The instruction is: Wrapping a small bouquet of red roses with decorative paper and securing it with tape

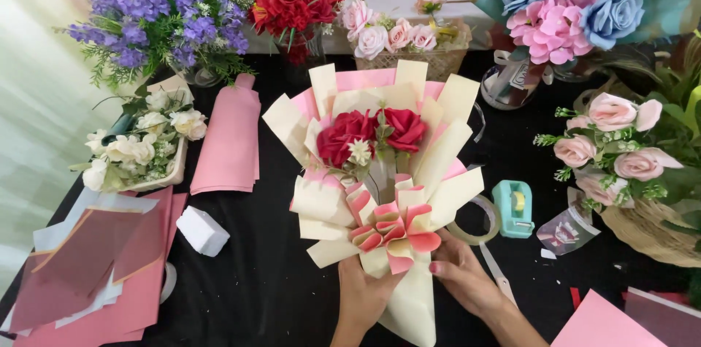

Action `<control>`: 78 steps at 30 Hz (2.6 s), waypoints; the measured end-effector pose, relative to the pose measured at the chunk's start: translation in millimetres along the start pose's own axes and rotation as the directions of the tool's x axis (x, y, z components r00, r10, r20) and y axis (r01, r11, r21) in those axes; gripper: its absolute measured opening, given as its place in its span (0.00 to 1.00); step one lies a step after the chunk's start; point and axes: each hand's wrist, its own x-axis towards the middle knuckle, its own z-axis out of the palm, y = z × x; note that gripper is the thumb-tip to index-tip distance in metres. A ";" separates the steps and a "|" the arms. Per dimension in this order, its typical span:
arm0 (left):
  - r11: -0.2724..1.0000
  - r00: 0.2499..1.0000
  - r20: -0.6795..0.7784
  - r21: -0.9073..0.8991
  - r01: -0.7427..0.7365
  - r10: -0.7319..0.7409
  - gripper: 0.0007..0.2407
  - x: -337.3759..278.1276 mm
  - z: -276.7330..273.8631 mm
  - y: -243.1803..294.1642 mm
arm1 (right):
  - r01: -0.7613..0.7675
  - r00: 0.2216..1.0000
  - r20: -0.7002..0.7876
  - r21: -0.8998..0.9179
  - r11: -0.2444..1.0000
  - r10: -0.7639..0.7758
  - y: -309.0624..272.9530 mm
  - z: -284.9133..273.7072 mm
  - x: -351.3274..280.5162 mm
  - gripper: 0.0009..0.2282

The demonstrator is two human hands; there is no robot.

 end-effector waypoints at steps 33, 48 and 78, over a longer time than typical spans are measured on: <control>0.827 0.819 0.115 0.109 0.552 -0.562 0.24 -39.4 -1.9 -24.6 | -0.211 0.747 -0.652 -0.045 0.976 0.131 32.1 11.9 -9.7 0.16; 0.711 0.700 0.129 0.074 0.699 -0.702 0.19 -30.5 -7.9 -21.7 | -0.156 0.870 -0.480 -0.054 0.986 0.112 26.3 7.3 -16.3 0.25; 0.715 0.825 0.118 -0.442 0.542 -0.552 0.18 -44.1 -15.6 -30.4 | -0.209 0.730 -0.660 0.037 0.977 0.181 23.5 -28.1 -18.4 0.23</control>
